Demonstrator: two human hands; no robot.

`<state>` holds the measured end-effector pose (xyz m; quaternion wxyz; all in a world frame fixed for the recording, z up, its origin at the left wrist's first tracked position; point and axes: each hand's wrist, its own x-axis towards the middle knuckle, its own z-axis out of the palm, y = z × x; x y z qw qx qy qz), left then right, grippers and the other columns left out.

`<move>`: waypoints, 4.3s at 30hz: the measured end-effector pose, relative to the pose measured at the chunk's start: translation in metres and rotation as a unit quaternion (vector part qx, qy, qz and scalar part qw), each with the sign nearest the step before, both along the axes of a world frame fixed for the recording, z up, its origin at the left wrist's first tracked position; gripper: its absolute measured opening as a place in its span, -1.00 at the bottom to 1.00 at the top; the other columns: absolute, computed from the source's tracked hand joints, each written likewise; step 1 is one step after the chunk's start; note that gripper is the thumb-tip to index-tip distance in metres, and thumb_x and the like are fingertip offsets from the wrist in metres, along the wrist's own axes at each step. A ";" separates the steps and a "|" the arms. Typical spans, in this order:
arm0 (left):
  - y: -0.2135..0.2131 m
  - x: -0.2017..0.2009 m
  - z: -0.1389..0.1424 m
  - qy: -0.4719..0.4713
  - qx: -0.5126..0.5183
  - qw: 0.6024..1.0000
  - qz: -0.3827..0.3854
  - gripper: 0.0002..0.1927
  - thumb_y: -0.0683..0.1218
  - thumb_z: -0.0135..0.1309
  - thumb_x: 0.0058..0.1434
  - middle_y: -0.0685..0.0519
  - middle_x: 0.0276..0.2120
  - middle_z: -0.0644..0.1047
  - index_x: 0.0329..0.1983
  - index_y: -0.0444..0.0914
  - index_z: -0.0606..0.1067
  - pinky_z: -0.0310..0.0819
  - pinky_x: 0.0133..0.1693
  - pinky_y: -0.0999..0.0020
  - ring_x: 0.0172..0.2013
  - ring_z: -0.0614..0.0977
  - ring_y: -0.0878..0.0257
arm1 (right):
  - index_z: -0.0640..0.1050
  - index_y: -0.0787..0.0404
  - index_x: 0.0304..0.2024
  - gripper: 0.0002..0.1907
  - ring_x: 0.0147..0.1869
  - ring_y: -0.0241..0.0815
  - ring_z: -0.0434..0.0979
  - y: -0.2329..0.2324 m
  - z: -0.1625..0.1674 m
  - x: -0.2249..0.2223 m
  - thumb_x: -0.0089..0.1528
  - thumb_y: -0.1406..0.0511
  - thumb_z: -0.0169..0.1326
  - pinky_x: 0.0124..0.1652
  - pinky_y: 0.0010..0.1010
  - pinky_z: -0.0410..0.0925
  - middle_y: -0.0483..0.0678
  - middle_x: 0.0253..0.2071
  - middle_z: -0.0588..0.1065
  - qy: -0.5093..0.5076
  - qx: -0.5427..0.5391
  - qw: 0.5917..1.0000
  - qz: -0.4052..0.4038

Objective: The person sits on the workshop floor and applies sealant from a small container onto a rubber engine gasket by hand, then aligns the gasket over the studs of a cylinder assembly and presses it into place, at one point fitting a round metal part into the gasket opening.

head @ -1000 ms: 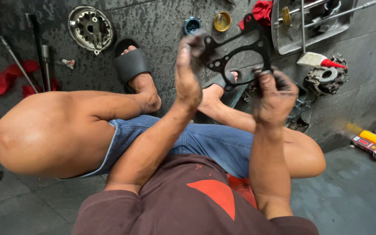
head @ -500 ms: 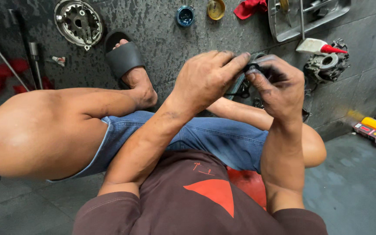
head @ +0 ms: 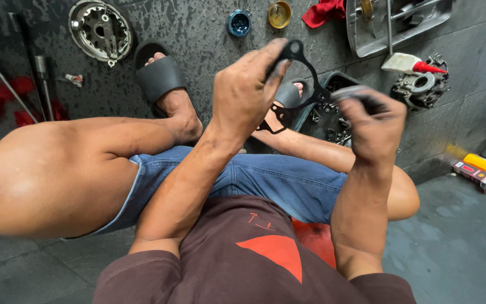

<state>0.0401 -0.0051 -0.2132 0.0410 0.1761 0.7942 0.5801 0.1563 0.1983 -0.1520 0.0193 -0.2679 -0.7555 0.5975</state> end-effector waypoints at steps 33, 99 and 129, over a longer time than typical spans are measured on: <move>0.008 -0.003 -0.004 -0.247 0.182 0.940 0.152 -0.76 -0.09 0.18 0.38 0.08 -0.38 0.69 0.03 -0.32 0.59 0.64 -0.32 0.46 -0.38 0.69 0.42 | 0.60 0.44 -0.09 -0.82 -0.03 -0.30 0.58 -0.065 -0.042 0.004 0.42 0.38 0.08 0.05 -0.53 0.42 -0.03 -0.12 0.62 0.114 0.029 0.984 -0.132; -0.006 0.011 0.000 -0.401 0.573 0.675 -0.234 0.12 0.59 -0.03 0.21 -0.30 0.27 0.43 0.49 -0.34 0.20 0.24 0.38 0.02 0.28 0.44 -0.04 | 0.62 0.47 -0.09 -0.80 -0.12 -0.08 0.63 -0.067 -0.039 -0.002 0.40 0.36 0.20 -0.06 -0.32 0.48 0.13 -0.16 0.61 0.104 -0.484 0.850 -0.179; 0.012 0.024 -0.002 -0.433 0.592 0.679 0.029 -0.32 0.31 -0.45 0.58 -0.30 0.13 0.54 0.43 -0.30 0.17 0.58 -0.01 0.12 -0.11 0.66 0.07 | 0.48 0.40 0.15 -0.64 0.15 -0.15 0.56 -0.075 -0.049 -0.019 0.34 0.41 0.23 0.23 -0.32 0.41 0.04 0.09 0.54 0.119 -0.434 0.888 -0.089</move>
